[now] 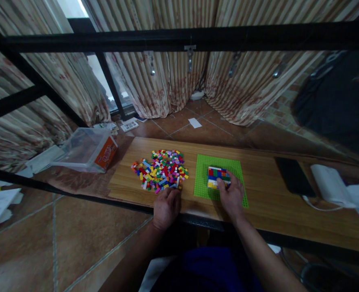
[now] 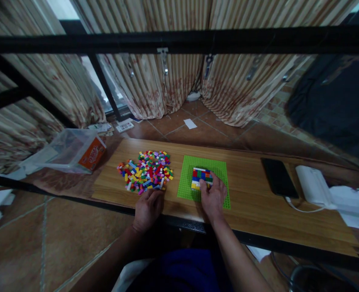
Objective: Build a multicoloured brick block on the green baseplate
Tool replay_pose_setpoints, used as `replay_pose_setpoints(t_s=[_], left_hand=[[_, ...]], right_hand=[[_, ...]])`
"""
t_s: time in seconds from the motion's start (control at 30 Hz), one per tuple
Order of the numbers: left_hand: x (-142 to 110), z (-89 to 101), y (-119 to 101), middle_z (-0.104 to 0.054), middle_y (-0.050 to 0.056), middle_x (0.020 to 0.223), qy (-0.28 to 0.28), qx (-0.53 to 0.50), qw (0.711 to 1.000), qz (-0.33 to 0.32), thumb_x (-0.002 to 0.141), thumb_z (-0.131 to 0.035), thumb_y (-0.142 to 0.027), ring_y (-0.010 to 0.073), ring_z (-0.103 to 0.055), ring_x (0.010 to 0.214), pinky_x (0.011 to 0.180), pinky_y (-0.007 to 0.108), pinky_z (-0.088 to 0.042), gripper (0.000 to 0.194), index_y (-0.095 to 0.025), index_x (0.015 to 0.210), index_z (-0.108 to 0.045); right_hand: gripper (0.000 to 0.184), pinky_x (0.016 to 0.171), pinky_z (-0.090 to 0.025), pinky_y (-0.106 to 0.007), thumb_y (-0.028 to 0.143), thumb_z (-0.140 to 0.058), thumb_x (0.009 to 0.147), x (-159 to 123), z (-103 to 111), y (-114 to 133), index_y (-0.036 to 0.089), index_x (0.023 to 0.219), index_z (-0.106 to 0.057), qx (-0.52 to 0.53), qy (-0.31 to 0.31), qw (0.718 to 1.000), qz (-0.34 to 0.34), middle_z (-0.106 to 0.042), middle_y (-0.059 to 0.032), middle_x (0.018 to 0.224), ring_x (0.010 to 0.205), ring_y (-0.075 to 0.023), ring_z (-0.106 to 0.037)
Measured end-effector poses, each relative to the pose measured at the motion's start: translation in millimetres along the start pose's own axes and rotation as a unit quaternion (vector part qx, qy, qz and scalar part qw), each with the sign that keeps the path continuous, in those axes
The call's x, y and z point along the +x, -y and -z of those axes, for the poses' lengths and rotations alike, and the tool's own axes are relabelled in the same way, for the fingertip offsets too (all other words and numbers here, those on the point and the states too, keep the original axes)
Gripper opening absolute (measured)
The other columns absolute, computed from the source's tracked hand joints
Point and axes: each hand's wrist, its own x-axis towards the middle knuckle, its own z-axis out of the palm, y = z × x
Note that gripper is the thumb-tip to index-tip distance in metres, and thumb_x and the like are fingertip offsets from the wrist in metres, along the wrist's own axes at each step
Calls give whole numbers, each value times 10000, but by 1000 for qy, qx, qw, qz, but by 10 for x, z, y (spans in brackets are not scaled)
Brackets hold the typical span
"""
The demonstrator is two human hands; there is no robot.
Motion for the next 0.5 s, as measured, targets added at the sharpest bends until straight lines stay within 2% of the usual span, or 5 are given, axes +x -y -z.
replay_pose_setpoints(t_s=[0.13,0.33,0.43,0.5], left_hand=[[-1,7,-9,-636,64,913,3,-4,1000,2,924,-492,-197,172,-613,814,723,286,-503,146,-200,972,-630],[-31,-13,29,-631,74,926,6,-10,1000,-5,893,-510,-158,182,-606,845,742,295,-510,157,-199,994,-623],[-71,-7,58,-626,81,917,-4,-35,999,-11,892,-499,-159,185,-606,844,737,295,-513,155,-187,975,-627],[-104,6,78,-626,82,922,-7,-60,998,-28,897,-489,-167,181,-608,838,737,296,-517,162,-183,975,-631]], right_hand=[[521,949,-398,-505,514,-397,920,5,33,-56,146,1255,-550,28,2,1000,6,-614,-181,1179,1100,-289,-543],[489,919,-417,-512,494,-433,914,8,50,-109,155,1242,-563,-10,0,999,39,-636,-167,1104,1022,-295,-568],[469,929,-415,-512,453,-451,917,-10,97,-7,135,1244,-563,-34,-21,997,68,-615,-188,1128,1068,-311,-548],[419,964,-399,-508,405,-479,915,-53,112,158,153,1235,-576,-37,-38,993,109,-594,-181,1185,1125,-310,-524]])
